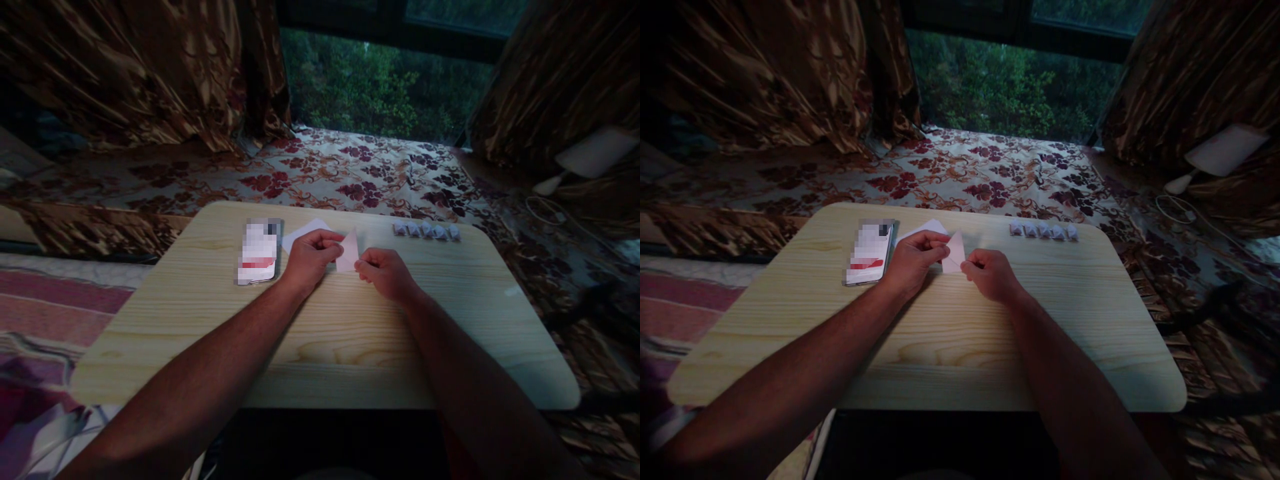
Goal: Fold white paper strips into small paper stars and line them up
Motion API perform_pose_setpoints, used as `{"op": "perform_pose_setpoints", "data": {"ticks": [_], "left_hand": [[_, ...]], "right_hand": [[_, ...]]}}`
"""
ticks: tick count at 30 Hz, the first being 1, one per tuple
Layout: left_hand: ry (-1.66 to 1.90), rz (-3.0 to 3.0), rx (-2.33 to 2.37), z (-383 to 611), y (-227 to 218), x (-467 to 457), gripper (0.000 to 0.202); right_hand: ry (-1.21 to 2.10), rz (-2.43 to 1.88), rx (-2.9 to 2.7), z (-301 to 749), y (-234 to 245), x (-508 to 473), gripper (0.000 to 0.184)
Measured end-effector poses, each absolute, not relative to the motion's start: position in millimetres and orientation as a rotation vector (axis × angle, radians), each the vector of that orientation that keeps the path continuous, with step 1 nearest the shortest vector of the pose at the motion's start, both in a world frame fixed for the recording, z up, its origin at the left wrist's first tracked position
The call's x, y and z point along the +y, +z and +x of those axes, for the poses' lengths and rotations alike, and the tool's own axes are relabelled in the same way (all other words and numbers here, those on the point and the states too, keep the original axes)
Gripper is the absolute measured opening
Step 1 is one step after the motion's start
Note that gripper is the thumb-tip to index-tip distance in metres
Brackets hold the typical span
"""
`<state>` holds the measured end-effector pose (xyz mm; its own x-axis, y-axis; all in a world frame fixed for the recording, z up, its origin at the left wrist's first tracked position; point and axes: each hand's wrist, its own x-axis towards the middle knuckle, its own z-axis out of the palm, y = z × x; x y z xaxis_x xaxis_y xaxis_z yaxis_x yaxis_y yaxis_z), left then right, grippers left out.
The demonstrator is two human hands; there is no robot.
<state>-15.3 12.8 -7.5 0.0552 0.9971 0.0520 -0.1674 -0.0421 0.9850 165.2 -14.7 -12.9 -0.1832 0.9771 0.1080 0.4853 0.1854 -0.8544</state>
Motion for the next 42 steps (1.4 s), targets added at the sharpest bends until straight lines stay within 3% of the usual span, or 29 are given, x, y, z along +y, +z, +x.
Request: {"op": "perform_pose_setpoints", "data": {"ticks": [27, 42], "left_hand": [[1.250, 1.023, 0.944, -14.0, -7.4, 12.2, 0.023], [1.137, 1.071, 0.826, -12.8, -7.2, 7.4, 0.029]], "right_hand": [[1.073, -1.340, -1.592, 163.3, -3.3, -17.3, 0.018], [0.936, -1.352, -1.503, 162.5, -2.9, -18.2, 0.023]]}}
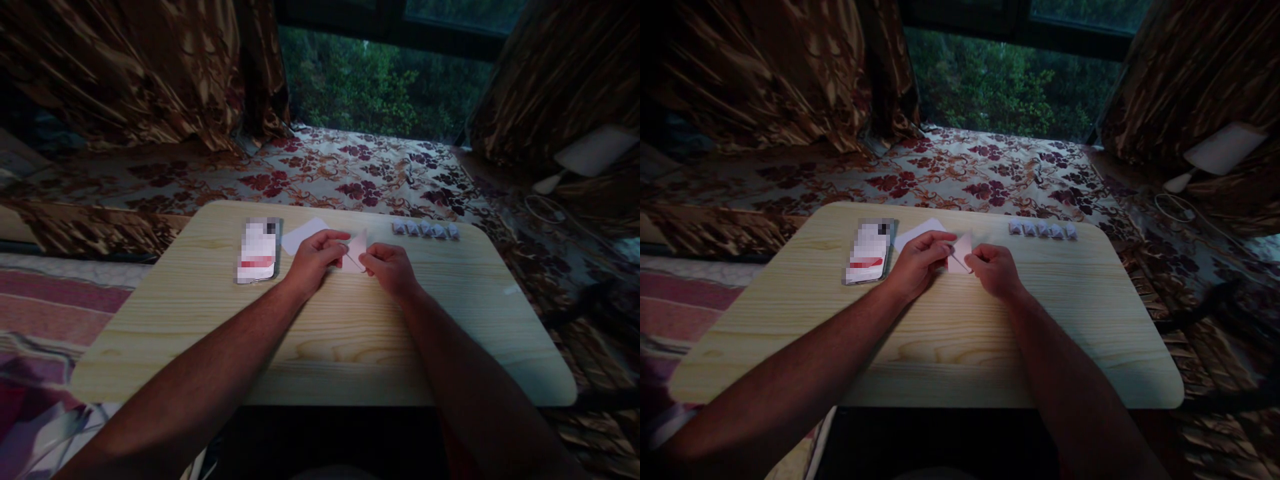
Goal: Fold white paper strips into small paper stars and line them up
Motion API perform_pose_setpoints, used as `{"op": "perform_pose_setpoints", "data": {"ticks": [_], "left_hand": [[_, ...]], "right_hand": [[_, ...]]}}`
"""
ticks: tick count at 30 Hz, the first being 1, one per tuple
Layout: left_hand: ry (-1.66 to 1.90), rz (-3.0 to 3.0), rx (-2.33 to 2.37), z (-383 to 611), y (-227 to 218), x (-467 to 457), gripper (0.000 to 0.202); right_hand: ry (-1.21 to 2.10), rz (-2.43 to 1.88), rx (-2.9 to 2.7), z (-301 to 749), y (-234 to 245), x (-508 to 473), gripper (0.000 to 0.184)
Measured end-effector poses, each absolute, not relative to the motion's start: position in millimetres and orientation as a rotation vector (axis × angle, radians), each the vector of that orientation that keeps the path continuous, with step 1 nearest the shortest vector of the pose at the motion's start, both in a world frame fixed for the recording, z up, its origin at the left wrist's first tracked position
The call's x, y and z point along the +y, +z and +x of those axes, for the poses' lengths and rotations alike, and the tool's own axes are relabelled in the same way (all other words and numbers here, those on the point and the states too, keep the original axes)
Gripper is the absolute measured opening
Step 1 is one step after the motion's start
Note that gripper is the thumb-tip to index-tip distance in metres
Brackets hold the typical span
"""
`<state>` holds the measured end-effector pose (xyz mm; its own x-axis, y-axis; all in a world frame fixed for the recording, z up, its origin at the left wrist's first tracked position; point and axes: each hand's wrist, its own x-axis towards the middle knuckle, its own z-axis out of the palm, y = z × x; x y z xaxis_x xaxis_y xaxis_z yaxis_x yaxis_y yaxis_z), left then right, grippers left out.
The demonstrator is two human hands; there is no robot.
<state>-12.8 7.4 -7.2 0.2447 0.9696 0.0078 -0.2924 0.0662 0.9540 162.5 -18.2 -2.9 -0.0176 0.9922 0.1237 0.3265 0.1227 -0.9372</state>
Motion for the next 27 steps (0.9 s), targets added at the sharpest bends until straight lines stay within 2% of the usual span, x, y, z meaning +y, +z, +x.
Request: {"op": "perform_pose_setpoints", "data": {"ticks": [3, 7, 11, 22, 27], "left_hand": [[1.086, 1.112, 0.849, -11.5, -7.8, 5.9, 0.036], [1.078, 1.151, 0.907, -8.3, -7.9, 2.6, 0.021], [1.112, 1.170, 0.972, -7.0, -5.7, 1.5, 0.017], [1.127, 1.183, 1.043, -5.6, -10.1, 3.8, 0.020], [1.090, 1.230, 1.026, -6.2, -10.5, 3.1, 0.024]], "right_hand": [[0.941, -1.330, -1.478, 163.0, -3.2, -17.5, 0.023], [0.960, -1.301, -1.480, 163.9, -5.0, -16.7, 0.022], [0.961, -1.300, -1.508, 165.1, -6.4, -16.5, 0.023], [0.991, -1.319, -1.535, 161.3, -7.2, -16.6, 0.023], [0.961, -1.277, -1.393, 160.9, -10.6, -14.4, 0.015]]}}
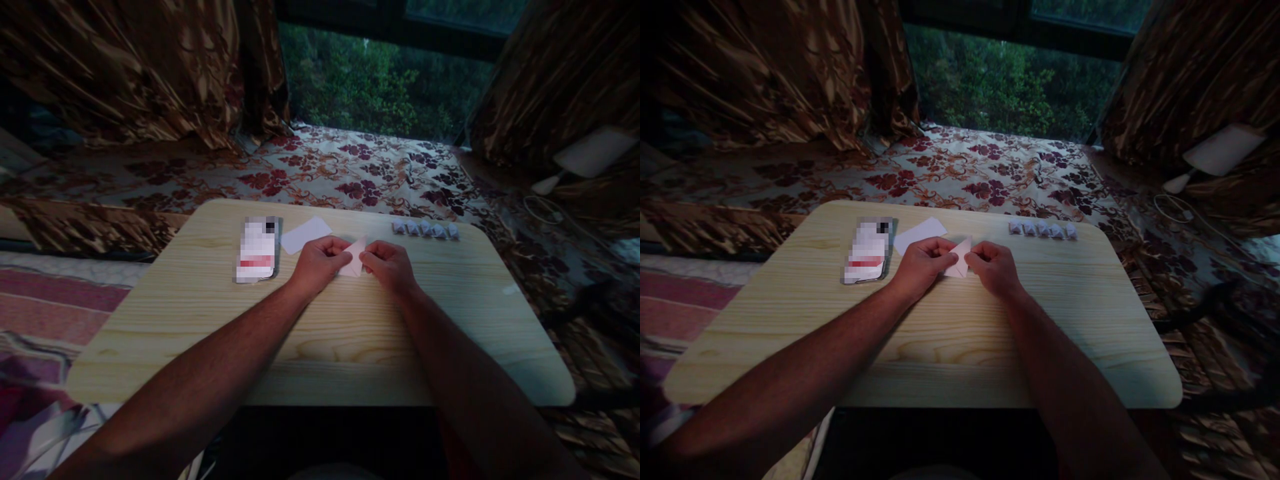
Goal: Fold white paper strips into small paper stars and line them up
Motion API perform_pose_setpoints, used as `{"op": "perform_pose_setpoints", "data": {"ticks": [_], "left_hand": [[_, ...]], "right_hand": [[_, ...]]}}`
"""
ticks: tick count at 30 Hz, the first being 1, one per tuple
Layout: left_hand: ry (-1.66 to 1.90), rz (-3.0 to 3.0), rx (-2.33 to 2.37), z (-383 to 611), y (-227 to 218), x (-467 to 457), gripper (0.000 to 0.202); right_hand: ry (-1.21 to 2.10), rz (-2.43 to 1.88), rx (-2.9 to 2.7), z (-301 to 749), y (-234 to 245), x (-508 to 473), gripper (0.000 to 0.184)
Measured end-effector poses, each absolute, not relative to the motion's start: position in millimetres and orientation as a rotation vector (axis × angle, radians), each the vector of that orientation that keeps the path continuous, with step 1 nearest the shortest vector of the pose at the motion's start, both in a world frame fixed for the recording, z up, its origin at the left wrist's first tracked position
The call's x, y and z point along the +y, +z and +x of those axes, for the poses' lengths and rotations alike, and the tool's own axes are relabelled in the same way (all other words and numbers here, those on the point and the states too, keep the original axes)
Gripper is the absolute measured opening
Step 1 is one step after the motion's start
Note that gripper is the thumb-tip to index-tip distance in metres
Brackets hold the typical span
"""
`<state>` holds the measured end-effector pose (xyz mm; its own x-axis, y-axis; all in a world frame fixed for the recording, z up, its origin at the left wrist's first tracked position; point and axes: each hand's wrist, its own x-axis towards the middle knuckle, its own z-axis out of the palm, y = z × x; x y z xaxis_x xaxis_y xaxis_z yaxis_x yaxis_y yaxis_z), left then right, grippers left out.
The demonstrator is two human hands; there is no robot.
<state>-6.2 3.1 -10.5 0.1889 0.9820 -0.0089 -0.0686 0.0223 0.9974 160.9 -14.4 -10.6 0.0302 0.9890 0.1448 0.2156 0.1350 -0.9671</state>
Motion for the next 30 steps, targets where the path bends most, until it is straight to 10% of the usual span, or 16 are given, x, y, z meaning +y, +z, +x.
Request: {"op": "perform_pose_setpoints", "data": {"ticks": [30], "left_hand": [[1.024, 1.317, 0.986, -2.9, -9.0, 0.3, 0.026]], "right_hand": [[0.926, -1.260, -1.217, 160.9, -11.3, -11.1, 0.007]]}}
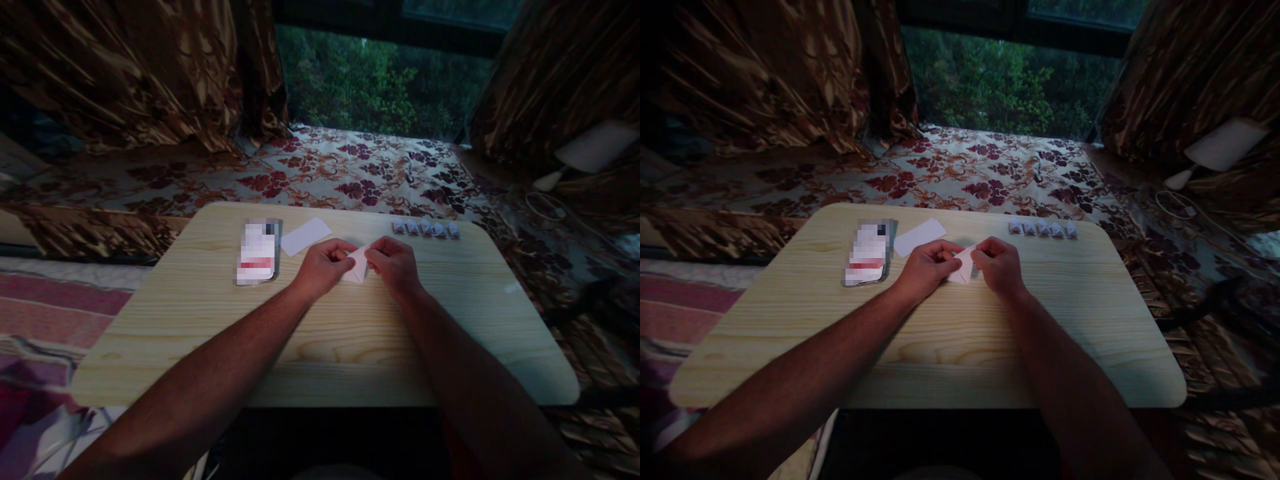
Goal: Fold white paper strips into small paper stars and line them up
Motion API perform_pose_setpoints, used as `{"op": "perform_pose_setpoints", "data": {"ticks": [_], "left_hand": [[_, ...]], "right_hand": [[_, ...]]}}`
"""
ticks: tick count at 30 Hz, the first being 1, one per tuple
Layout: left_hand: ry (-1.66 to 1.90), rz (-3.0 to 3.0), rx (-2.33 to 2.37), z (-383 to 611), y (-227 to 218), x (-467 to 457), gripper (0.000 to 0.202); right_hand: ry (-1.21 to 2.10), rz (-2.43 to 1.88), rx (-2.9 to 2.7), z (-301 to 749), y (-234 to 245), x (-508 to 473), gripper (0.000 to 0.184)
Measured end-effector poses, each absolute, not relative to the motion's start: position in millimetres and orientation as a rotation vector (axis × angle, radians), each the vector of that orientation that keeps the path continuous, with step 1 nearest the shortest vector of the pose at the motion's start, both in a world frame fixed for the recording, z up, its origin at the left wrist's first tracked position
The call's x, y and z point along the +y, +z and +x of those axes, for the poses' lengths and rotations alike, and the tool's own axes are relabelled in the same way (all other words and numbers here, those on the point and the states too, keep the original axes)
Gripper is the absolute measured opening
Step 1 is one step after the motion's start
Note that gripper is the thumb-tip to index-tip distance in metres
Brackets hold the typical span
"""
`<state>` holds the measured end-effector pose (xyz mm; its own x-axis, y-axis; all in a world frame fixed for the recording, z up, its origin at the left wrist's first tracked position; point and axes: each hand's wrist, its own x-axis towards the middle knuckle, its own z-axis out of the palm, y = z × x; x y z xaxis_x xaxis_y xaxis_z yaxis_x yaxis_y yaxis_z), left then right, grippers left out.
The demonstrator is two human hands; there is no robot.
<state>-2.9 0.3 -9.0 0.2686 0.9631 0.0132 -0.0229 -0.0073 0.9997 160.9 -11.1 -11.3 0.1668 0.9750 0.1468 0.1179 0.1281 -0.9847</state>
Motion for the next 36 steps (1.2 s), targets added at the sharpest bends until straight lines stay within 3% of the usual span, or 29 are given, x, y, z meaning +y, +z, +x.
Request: {"op": "perform_pose_setpoints", "data": {"ticks": [36], "left_hand": [[0.965, 1.331, 0.997, -1.3, -8.5, -0.6, 0.024]], "right_hand": [[0.876, -1.255, -1.202, 163.1, -11.4, -10.4, 0.006]]}}
